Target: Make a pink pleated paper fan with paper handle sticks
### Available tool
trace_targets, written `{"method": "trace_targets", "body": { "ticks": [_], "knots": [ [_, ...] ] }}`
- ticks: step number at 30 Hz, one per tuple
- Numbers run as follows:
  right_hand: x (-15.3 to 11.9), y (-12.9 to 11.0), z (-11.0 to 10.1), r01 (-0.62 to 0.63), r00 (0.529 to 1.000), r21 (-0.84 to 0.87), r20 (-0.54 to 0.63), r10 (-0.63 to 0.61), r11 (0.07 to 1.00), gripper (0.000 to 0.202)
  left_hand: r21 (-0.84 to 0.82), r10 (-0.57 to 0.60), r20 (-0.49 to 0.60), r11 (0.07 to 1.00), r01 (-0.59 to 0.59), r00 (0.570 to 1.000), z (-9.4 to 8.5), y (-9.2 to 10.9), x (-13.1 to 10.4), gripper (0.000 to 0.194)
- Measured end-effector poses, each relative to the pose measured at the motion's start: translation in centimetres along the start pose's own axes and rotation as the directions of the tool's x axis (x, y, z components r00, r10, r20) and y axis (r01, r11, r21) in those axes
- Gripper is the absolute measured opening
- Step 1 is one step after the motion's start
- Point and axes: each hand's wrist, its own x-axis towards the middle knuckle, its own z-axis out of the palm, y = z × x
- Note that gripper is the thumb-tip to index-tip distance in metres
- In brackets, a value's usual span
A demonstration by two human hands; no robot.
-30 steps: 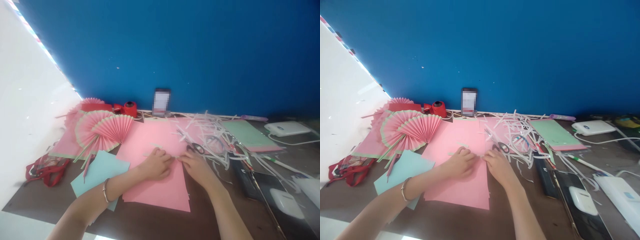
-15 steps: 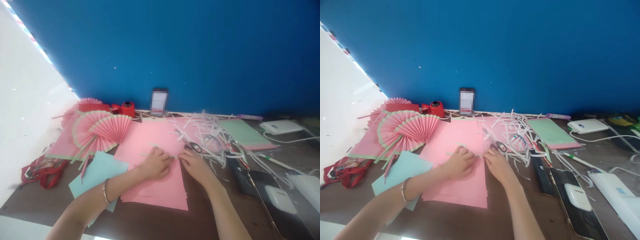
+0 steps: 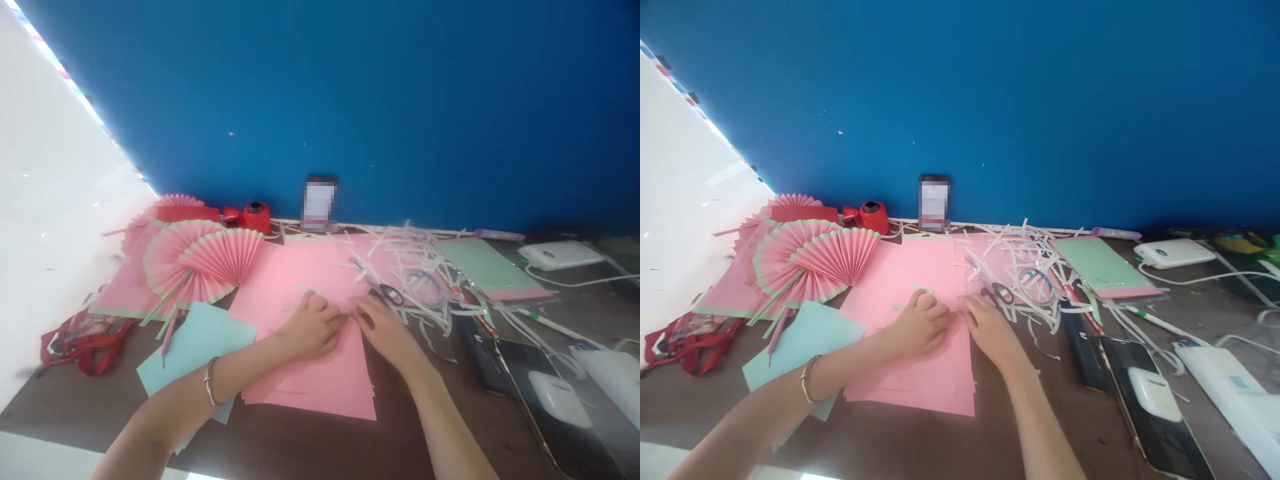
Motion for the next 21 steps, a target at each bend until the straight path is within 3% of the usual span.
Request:
{"method": "trace_targets", "body": {
  "ticks": [7, 21],
  "knots": [
    [-0.13, 0.1, -0.12, 0.054, 0.998, -0.027, 0.037, -0.053, 0.998, 0.024, 0.024, -0.001, 0.019, 1.0, 0.0, 1.0, 0.09, 0.02, -0.04, 0.036],
    [-0.2, 0.19, -0.6, 0.04, 0.997, -0.046, 0.061, -0.037, 0.998, 0.029, 0.004, -0.006, 0.047, 1.0, 0.006, 0.999, 0.31, 0.01, 0.17, 0.033]
  ]
}}
